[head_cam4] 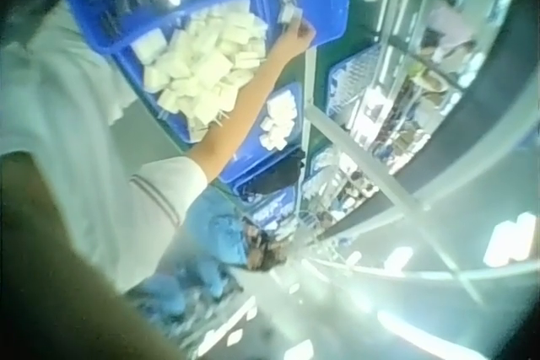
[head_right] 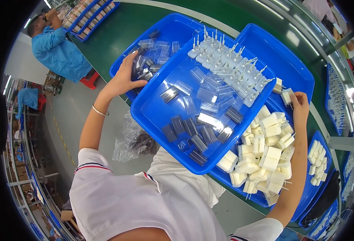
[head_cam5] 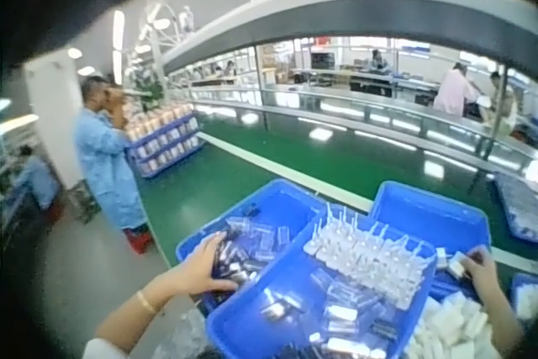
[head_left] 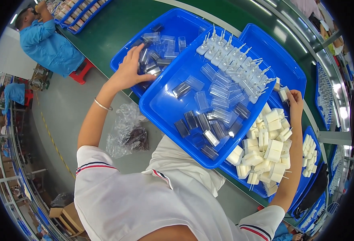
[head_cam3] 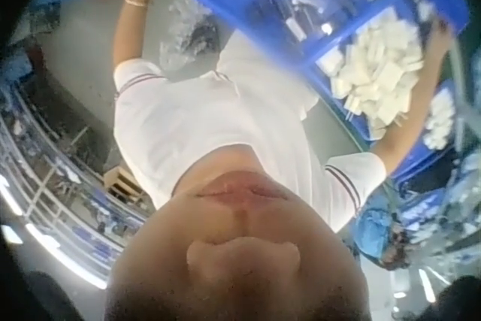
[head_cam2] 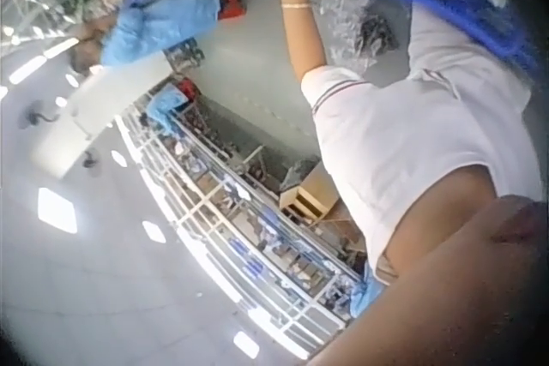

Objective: The person assembles small plastic cubes and plastic housings with plastic pins by hand at a workstation.

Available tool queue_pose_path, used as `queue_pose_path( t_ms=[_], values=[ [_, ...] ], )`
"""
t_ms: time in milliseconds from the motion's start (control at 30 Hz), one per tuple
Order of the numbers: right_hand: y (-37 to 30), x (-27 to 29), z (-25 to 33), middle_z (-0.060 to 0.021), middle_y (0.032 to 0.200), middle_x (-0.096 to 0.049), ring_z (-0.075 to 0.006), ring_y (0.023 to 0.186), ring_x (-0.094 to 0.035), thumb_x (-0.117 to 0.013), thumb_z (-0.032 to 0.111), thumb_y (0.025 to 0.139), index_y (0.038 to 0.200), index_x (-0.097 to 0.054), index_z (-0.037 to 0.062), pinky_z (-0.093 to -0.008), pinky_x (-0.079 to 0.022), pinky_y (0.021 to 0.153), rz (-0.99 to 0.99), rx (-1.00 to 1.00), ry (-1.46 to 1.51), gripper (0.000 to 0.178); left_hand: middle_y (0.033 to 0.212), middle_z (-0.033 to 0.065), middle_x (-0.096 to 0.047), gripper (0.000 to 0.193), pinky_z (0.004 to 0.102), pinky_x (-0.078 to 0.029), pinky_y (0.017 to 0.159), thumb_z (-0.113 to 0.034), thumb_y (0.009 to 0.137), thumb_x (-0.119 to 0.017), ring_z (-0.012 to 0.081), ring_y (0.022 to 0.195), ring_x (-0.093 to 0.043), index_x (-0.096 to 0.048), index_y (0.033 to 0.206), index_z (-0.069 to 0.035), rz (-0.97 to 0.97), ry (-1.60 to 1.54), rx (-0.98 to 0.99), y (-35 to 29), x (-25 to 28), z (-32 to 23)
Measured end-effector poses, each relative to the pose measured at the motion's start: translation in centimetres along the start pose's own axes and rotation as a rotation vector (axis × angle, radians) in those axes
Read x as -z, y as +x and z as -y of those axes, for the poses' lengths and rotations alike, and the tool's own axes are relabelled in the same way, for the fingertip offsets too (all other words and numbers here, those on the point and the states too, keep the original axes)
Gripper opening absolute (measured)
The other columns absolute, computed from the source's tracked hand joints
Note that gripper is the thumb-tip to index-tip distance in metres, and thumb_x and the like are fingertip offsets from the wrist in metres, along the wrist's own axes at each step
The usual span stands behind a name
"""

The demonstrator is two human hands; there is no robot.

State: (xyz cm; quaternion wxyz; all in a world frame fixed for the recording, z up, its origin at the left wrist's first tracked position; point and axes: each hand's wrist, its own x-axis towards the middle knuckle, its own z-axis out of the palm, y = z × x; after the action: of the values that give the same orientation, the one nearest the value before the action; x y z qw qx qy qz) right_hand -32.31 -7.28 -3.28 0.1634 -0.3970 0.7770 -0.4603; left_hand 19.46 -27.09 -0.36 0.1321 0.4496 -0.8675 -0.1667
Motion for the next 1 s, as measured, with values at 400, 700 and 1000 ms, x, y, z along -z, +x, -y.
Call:
queue_pose_path(
  t_ms=[400,700,1000],
  values=[
    [-0.1,-0.1,0.4,0.0009,0.077,-0.051,-0.0058,0.069,-0.045,-0.058,0.013,0.082,0.088,-0.054,0.0041,-0.0182,-0.035,0.061,-0.004,-0.025,-0.005,0.011,0.099,0.0116,-0.060,0.039,0.0324,-0.046,0.078,-0.019,0.073,-0.069,0.0221,0.095,-0.054,-0.057,0.108,-0.005,-0.178,-0.169,0.033,3.9,1.5,-0.1],
    [-0.4,-0.3,1.0,0.0002,0.077,-0.052,-0.0063,0.068,-0.045,-0.058,0.013,0.082,0.089,-0.054,0.0041,-0.0185,-0.035,0.061,-0.008,-0.034,-0.040,0.012,0.122,0.0169,-0.046,0.052,0.0361,-0.041,0.088,-0.029,0.076,-0.066,0.0307,0.111,-0.046,-0.047,0.119,-0.005,-0.165,-0.071,-0.159,2.1,0.7,-2.2],
    [-0.3,-0.1,1.1,-0.0004,0.078,-0.053,-0.0070,0.069,-0.046,-0.057,0.013,0.082,0.088,-0.053,0.0035,-0.0192,-0.036,0.062,-0.004,-0.017,-0.012,0.013,0.131,0.0127,-0.037,0.048,0.0472,-0.022,0.101,-0.038,0.083,-0.053,0.0321,0.123,-0.031,-0.044,0.124,-0.017,-0.137,0.255,-0.096,0.5,-2.2,-1.1]
  ],
)
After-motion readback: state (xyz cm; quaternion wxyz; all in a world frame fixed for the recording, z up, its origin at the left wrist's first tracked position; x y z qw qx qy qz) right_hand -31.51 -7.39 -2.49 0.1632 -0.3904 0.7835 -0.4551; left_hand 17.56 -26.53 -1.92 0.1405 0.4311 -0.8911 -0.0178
